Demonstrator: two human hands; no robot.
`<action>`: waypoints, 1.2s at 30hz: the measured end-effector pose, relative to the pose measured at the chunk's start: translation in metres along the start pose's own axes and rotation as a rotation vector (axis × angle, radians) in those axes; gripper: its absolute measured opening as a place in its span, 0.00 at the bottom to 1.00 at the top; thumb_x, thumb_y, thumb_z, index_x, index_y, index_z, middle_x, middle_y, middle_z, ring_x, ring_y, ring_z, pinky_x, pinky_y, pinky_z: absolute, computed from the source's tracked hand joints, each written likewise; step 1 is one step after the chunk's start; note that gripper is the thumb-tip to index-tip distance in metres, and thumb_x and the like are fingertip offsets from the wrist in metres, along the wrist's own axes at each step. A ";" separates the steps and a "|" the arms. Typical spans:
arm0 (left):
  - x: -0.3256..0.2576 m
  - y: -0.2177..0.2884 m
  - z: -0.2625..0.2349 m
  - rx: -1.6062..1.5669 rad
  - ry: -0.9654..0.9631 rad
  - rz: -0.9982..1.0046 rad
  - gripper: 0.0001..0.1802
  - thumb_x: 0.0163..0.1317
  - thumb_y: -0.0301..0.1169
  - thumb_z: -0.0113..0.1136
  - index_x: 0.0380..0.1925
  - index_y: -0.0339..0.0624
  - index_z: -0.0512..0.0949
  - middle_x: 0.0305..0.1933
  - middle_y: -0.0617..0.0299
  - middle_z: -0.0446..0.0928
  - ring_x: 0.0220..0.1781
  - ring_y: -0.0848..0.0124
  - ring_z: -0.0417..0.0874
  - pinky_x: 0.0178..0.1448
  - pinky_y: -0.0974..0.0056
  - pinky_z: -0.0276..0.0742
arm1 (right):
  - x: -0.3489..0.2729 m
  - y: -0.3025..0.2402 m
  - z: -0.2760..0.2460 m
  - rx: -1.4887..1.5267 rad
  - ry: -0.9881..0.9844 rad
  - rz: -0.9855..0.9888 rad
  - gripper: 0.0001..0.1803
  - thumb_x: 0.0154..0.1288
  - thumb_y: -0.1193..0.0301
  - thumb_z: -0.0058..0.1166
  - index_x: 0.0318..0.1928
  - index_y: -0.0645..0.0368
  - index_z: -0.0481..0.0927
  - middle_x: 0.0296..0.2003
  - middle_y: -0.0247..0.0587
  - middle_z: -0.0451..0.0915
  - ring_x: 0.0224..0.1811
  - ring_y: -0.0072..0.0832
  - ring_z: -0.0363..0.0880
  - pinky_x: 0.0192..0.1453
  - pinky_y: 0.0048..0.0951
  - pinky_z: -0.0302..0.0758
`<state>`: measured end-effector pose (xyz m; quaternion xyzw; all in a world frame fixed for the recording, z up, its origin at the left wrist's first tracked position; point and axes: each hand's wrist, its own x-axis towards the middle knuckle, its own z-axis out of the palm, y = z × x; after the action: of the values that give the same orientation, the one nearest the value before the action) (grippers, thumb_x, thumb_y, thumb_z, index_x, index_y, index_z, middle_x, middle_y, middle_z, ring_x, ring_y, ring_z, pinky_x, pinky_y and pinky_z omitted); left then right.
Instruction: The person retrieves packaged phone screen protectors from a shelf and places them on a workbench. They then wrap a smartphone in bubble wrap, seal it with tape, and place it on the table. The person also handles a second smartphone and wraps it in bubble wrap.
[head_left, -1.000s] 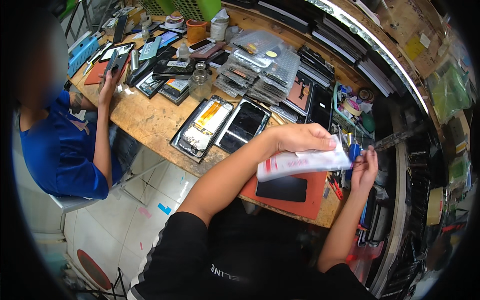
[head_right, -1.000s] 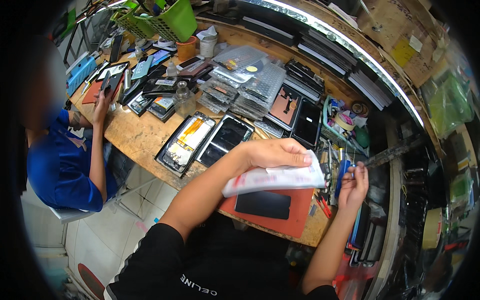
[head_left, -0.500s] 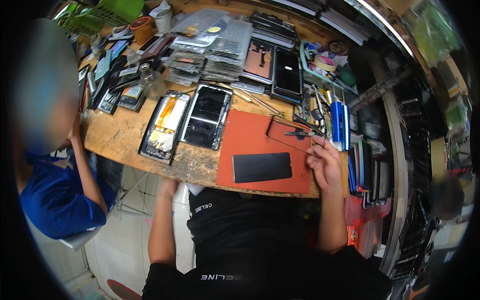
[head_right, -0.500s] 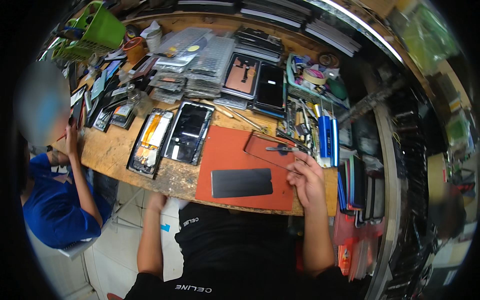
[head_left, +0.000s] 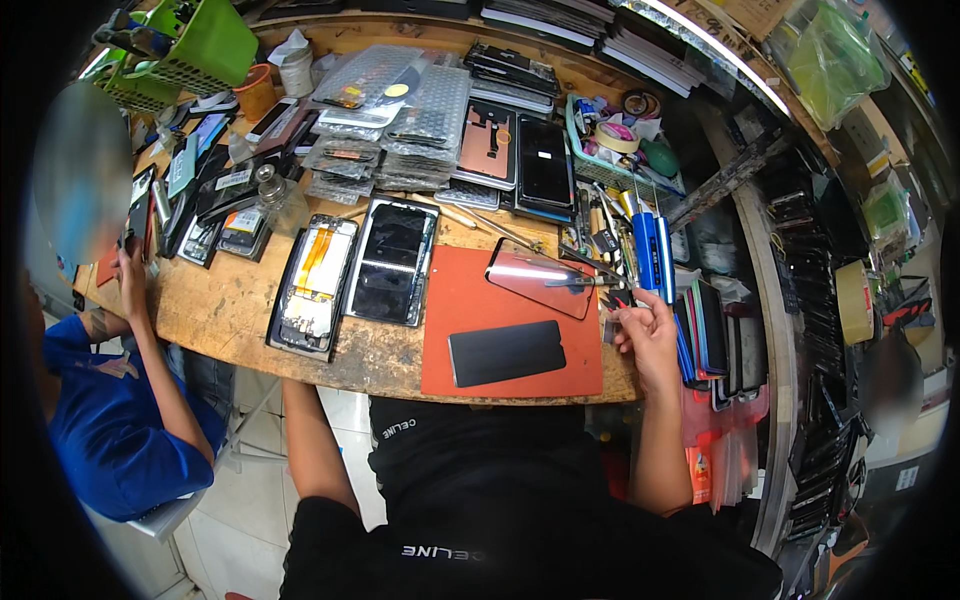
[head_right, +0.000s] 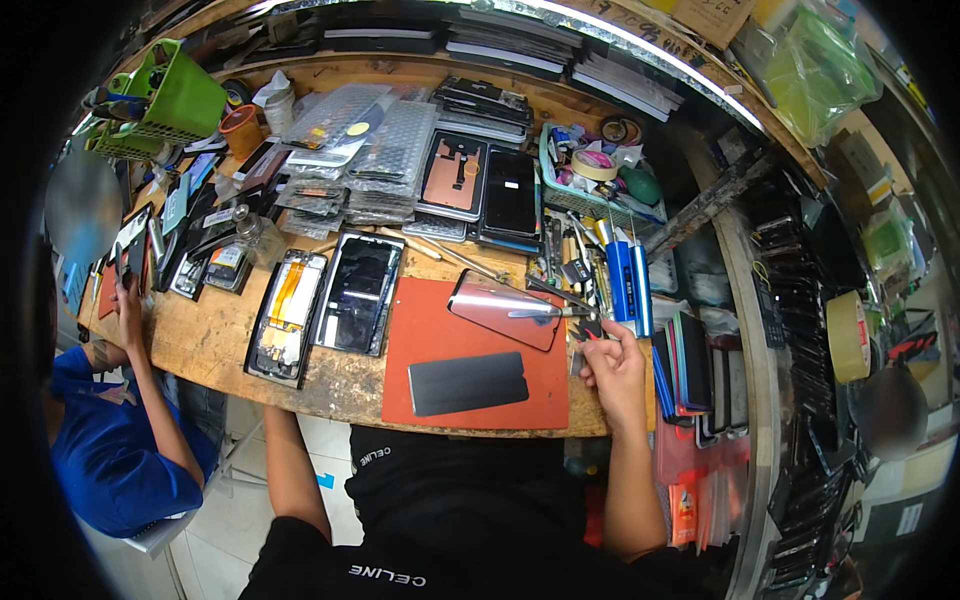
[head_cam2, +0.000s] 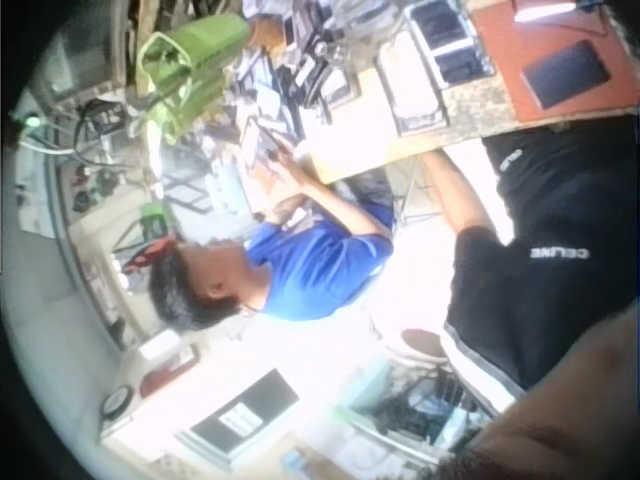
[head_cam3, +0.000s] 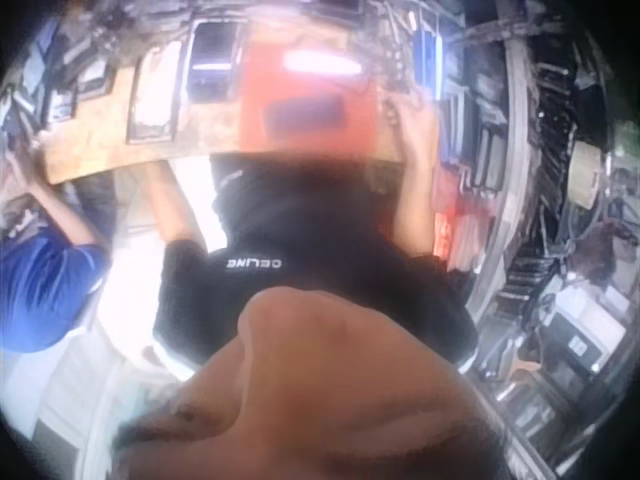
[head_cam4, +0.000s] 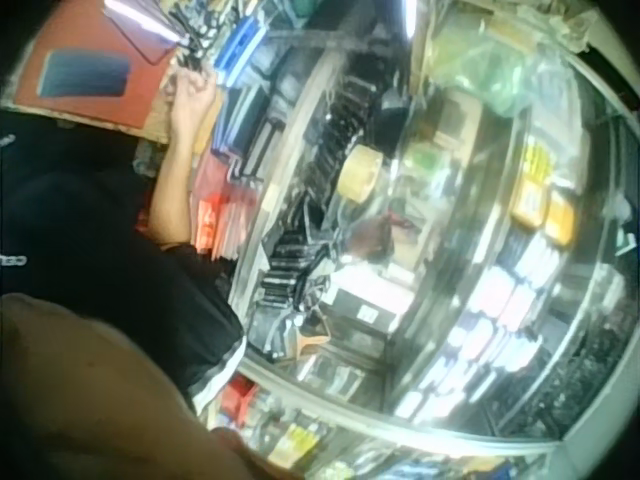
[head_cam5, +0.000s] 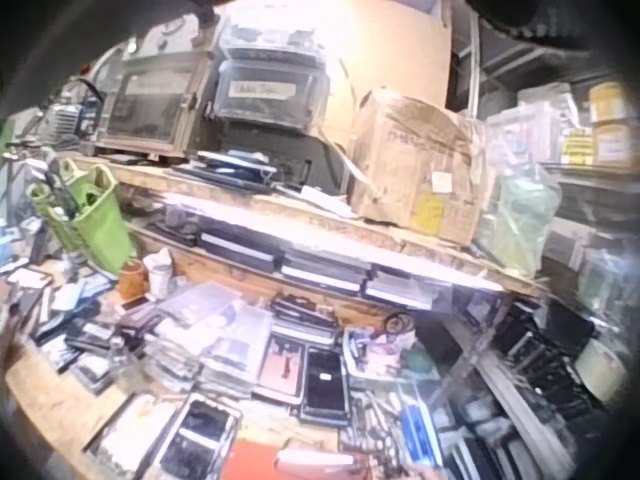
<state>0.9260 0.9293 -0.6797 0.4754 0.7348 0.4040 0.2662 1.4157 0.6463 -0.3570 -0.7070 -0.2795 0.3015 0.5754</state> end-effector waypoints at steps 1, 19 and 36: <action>-0.024 0.003 0.005 -0.023 -0.010 0.056 0.20 0.64 0.32 0.60 0.52 0.31 0.78 0.52 0.47 0.82 0.55 0.52 0.81 0.61 0.53 0.74 | 0.001 -0.005 0.001 -0.036 0.050 0.012 0.26 0.69 0.75 0.58 0.64 0.68 0.65 0.35 0.39 0.83 0.27 0.17 0.79 0.27 0.17 0.73; -0.215 0.276 -0.149 -0.500 -1.639 0.637 0.19 0.70 0.38 0.59 0.53 0.35 0.79 0.52 0.52 0.81 0.57 0.60 0.82 0.62 0.58 0.75 | 0.150 -0.120 0.243 -1.257 -0.274 -1.357 0.51 0.35 0.58 0.80 0.64 0.56 0.70 0.51 0.46 0.74 0.58 0.43 0.73 0.57 0.45 0.72; -0.007 0.423 0.004 0.323 -0.106 1.092 0.38 0.59 0.34 0.69 0.69 0.67 0.66 0.77 0.42 0.54 0.78 0.36 0.51 0.77 0.44 0.59 | 0.191 -0.120 0.213 -0.861 -0.487 -1.192 0.29 0.56 0.70 0.69 0.60 0.56 0.78 0.54 0.52 0.75 0.60 0.51 0.73 0.62 0.43 0.74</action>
<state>1.1366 1.0175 -0.3229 0.8404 0.4208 0.3410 -0.0205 1.3770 0.9478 -0.2927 -0.5123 -0.8240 -0.0475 0.2372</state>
